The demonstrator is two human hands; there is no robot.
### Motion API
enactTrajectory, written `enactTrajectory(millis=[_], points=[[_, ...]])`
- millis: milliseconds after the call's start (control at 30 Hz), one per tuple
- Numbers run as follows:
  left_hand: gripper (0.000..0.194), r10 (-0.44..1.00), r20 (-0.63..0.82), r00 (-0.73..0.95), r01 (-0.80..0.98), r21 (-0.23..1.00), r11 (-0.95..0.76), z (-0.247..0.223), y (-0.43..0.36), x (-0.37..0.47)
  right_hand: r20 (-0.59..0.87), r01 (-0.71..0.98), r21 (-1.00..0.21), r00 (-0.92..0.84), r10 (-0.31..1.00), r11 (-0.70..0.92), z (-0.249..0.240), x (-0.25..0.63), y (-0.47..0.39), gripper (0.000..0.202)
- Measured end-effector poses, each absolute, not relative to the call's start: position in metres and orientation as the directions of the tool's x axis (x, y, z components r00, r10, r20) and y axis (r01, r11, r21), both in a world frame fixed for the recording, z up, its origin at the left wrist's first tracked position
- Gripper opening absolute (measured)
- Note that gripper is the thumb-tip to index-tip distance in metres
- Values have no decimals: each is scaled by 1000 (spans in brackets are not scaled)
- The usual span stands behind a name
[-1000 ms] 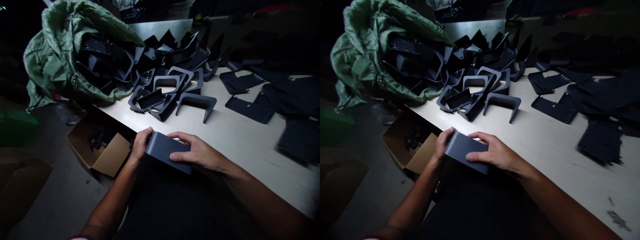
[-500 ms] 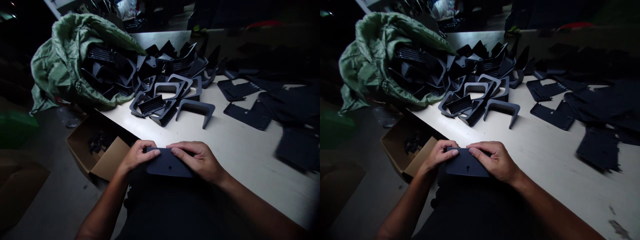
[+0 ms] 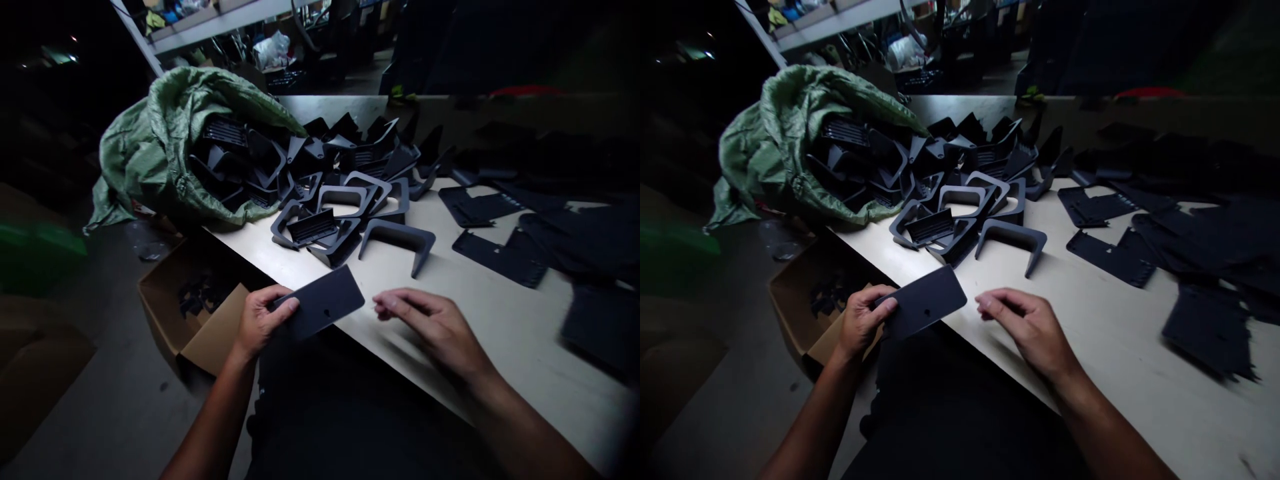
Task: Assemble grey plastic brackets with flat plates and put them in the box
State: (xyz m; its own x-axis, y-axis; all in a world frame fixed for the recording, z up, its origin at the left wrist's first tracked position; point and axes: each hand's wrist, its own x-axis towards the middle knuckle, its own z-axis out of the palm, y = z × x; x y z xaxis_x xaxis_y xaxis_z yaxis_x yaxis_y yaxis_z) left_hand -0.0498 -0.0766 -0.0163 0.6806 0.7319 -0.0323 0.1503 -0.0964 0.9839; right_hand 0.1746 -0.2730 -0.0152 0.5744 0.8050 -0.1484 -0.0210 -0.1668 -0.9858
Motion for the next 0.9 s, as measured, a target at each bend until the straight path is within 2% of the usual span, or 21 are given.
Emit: enactTrajectory(millis=[67,133,200,267,333,433,467,567,633,733,900], points=[[32,766,-41,642,124,991,-51,-19,-84,-50,-263,-171,-963,421,868,-209,-21,163,-276,41],[30,713,-55,700,96,995,-17,-21,-92,-49,-345,-350,-907,291,892,-236,-23,148,-275,44],[29,561,-41,827,56,998,-9,-21,-97,-48,-374,-514,-834,257,891,-201,-20,137,-271,45],[33,406,-43,913,37,999,21,-22,-98,-45,-332,-559,-822,316,889,-109,-15,133,-269,44],[43,382,-82,921,36,991,126,-26,-97,-39,-246,-447,-892,356,902,-66,-9,133,-270,40],[54,500,-223,837,-2,912,411,-31,-98,-23,-147,-176,-979,255,956,-104,-3,134,-273,39],[56,492,-278,825,-15,860,511,-31,-100,-16,-126,-104,-989,215,969,-105,-2,133,-274,39],[55,335,-340,879,1,704,710,-24,-112,6,-74,-10,-997,171,983,-73,-6,125,-274,38],[42,330,-311,891,-34,680,733,-17,-121,17,-55,-7,-998,224,973,-55,-11,117,-274,39],[21,461,-249,852,-131,751,647,-9,-134,25,-25,-11,-1000,359,933,-23,-20,109,-276,41],[17,572,-165,803,-191,839,510,0,-147,24,115,52,-993,483,868,103,-29,99,-279,47]])
